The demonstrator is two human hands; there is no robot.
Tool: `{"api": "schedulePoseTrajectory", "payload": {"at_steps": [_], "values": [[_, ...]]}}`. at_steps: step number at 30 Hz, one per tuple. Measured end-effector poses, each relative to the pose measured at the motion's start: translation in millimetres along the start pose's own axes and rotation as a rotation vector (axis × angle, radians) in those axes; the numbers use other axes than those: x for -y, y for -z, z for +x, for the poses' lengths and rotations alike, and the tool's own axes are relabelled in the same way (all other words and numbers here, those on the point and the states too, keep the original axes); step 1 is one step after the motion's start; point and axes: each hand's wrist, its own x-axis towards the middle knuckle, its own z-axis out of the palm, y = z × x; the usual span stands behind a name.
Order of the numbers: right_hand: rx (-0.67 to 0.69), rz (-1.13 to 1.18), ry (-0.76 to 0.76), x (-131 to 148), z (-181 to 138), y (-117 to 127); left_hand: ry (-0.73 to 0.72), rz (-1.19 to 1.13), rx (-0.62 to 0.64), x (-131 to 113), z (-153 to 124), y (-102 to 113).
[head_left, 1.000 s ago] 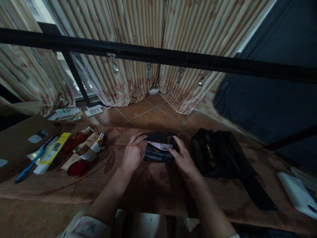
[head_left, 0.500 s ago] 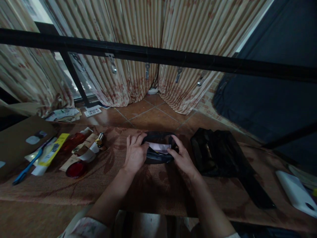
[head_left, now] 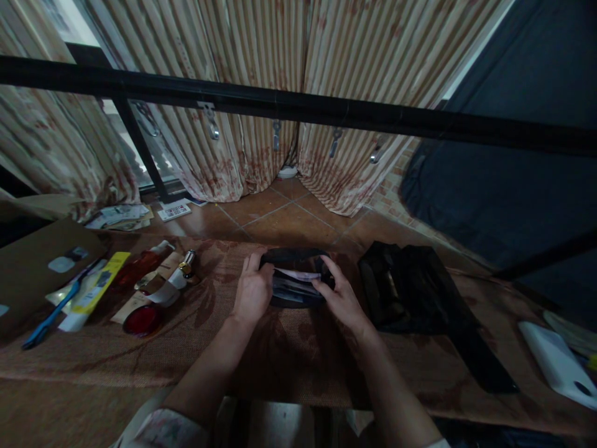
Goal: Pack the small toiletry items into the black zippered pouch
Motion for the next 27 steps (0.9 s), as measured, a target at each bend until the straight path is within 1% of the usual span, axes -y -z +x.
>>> {"api": "schedulePoseTrajectory", "payload": {"at_steps": [3,10,19,24,27], "values": [[-0.013,-0.009,-0.009,0.7,-0.2,-0.8,0.042,-0.020,-0.022,1.6,1.1,-1.3],[-0.035,0.000,-0.029,1.2,-0.2,-2.3,0.049,-0.084,-0.066,5.9,1.0,-2.9],[-0.052,-0.075,0.025,1.7,1.8,1.6,0.033,-0.071,-0.057,8.8,0.2,-0.6],[-0.063,-0.110,0.021,1.4,2.4,3.2,0.025,-0.081,-0.022,7.7,0.3,3.0],[-0.073,-0.112,0.026,1.0,2.6,3.3,0.033,-0.081,-0.031,7.4,0.3,3.4]]}}
